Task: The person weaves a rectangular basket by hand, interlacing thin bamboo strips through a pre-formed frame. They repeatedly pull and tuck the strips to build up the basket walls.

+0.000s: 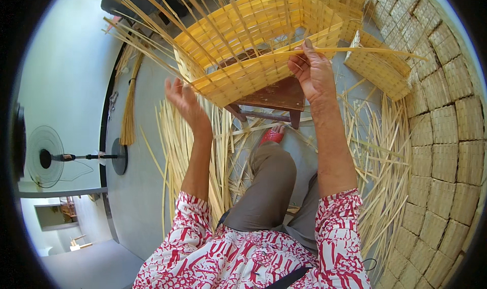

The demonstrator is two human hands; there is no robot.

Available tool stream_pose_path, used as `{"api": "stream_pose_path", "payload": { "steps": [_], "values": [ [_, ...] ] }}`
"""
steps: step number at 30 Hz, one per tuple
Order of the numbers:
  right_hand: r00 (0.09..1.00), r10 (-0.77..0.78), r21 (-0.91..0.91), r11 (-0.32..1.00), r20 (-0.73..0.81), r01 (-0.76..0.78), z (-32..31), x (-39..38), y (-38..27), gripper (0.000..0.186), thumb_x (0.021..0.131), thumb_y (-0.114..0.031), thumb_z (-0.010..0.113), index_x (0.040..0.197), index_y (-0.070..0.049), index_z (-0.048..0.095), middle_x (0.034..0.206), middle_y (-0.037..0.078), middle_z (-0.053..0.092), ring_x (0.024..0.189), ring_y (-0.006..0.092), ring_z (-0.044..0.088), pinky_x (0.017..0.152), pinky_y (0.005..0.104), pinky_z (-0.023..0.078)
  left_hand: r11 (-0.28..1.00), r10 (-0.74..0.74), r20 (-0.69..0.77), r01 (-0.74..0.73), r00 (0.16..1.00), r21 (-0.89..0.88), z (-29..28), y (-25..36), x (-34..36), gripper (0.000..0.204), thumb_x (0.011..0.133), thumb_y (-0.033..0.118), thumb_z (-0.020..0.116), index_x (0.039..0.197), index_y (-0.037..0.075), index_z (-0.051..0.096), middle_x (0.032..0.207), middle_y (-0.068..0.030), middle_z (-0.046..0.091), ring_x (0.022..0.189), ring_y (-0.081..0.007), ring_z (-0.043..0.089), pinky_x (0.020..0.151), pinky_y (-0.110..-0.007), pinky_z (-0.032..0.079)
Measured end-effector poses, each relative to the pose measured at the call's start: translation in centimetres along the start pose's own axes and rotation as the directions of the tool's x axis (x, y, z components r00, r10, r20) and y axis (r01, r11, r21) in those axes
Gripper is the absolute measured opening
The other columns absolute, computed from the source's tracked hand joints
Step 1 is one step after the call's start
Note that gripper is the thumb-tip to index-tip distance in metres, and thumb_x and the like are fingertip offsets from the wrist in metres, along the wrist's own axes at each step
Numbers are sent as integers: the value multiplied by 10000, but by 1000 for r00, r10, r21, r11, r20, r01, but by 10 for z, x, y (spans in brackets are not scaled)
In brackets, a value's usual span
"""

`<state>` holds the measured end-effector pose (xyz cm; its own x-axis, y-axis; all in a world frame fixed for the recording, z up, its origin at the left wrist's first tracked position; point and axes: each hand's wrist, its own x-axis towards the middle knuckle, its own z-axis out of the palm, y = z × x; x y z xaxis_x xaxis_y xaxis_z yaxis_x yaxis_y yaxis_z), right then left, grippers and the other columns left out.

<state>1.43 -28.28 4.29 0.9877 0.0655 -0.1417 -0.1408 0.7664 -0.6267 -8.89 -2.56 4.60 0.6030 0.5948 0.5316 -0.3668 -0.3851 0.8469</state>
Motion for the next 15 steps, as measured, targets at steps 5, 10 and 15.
{"api": "stream_pose_path", "payload": {
  "steps": [5, 10, 15],
  "values": [
    [1000, 17, 163, 986, 19, -20, -11, -3, -4, 160, 983, -125, 646, 1113, -35, 625, 995, 115, 690, 888, 230, 681, 833, 389, 602, 739, 542, 351, -632, 764, 234, 16, 36, -14, 430, 931, 122, 688, 1322, 16, 544, 1214, -137, 618, 1117, -275, 603, 940, -383, 480],
    [998, -18, 254, 967, 64, 2, -22, -3, 5, 269, 957, -16, 578, 1225, 3, 574, 1136, 180, 679, 1029, 317, 676, 997, 463, 554, 681, 505, 543, -696, 671, 227, 70, 43, 8, 144, 897, 96, 716, 1033, 48, 716, 927, -104, 693, 850, -311, 690, 725, -382, 558],
    [988, 154, 321, 936, 8, -148, -28, -9, 13, 184, 1013, -237, 628, 1059, -60, 645, 946, 79, 719, 803, 178, 706, 766, 337, 630, 804, 436, 560, -585, 705, 110, 75, 38, 16, 119, 862, 103, 769, 969, 69, 731, 880, -77, 681, 724, -227, 666, 617, -320, 520]
  ]
}}
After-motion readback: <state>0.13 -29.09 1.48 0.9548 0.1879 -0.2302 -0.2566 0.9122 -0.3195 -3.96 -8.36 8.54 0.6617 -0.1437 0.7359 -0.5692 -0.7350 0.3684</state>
